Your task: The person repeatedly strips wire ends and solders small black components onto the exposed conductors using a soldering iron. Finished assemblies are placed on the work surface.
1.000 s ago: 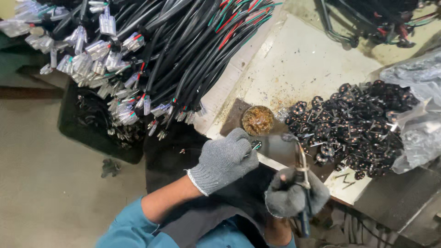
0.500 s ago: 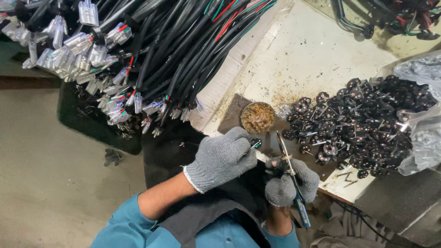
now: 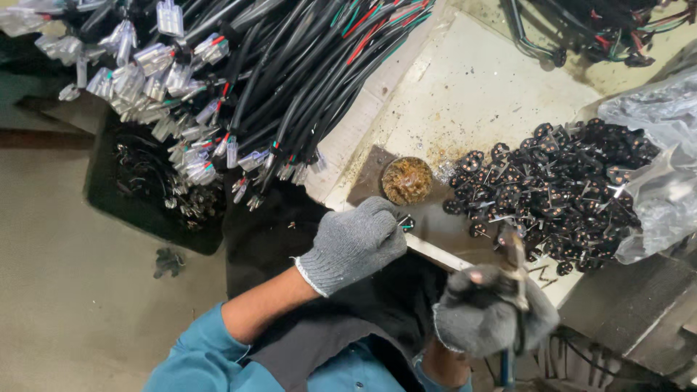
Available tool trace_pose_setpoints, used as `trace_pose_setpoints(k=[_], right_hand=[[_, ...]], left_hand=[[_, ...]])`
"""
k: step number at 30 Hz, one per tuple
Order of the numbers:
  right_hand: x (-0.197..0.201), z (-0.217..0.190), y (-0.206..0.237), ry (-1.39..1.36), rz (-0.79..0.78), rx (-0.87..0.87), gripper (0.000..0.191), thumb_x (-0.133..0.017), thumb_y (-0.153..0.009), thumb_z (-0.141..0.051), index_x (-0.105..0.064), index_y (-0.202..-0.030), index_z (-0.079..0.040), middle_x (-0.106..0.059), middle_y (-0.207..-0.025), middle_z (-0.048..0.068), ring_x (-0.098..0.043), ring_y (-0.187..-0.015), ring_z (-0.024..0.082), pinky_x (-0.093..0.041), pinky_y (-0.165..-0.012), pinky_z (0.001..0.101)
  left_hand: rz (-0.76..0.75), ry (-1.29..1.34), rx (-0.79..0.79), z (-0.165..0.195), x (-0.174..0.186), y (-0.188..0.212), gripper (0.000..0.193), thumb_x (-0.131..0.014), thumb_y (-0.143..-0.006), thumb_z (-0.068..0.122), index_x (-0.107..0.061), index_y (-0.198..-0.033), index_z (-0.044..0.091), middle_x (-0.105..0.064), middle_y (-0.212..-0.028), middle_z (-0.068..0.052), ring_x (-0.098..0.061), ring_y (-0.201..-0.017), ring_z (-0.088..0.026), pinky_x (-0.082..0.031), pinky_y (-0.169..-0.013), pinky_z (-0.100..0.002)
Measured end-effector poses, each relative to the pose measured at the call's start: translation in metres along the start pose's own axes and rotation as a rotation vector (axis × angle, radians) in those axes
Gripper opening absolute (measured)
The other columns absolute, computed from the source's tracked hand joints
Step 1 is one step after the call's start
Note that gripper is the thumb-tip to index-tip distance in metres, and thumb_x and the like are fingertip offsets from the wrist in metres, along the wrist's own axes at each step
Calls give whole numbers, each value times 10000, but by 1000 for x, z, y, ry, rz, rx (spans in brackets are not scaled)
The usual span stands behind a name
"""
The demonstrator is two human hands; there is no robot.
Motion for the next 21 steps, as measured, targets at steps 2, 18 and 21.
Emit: trace_pose_setpoints(k=[2,18,21], right_hand=[[-2,-1,0,114,-37,77,330,-594,-1074,-240,-451,-1255,-4,-656,-932,188,-677,-734,215,-596,-634,329],[6,15,0,436,-336,174,277,-590,-926,-227,-694,-891,28,-706,-833,124,-706,-741,270,-589,-742,346],[10,17,-1,472,-345,222,300,-594,-904,-243,-703,-905,36,-709,-853,142,-722,-768,285,-600,-789,371]], left_hand=[[-11,1,15,1,0,1,177,-784,-838,219,-634,-808,129,-673,-955,-51,-672,-693,-243,-508,-567,-366],[-77,14,1,1,2,-2,203,-767,-844,241,-604,-798,129,-643,-955,-54,-662,-688,-258,-502,-564,-384],[-91,-11,8,0,2,-1,211,-770,-836,257,-607,-798,128,-635,-948,-61,-647,-663,-268,-492,-552,-394]])
Point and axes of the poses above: each hand's wrist, its own y-axis away from the middle knuckle, its own x-axis out of the back of the hand, z = x × y, the point moved 1 cm from there along -y, towards the middle knuckle
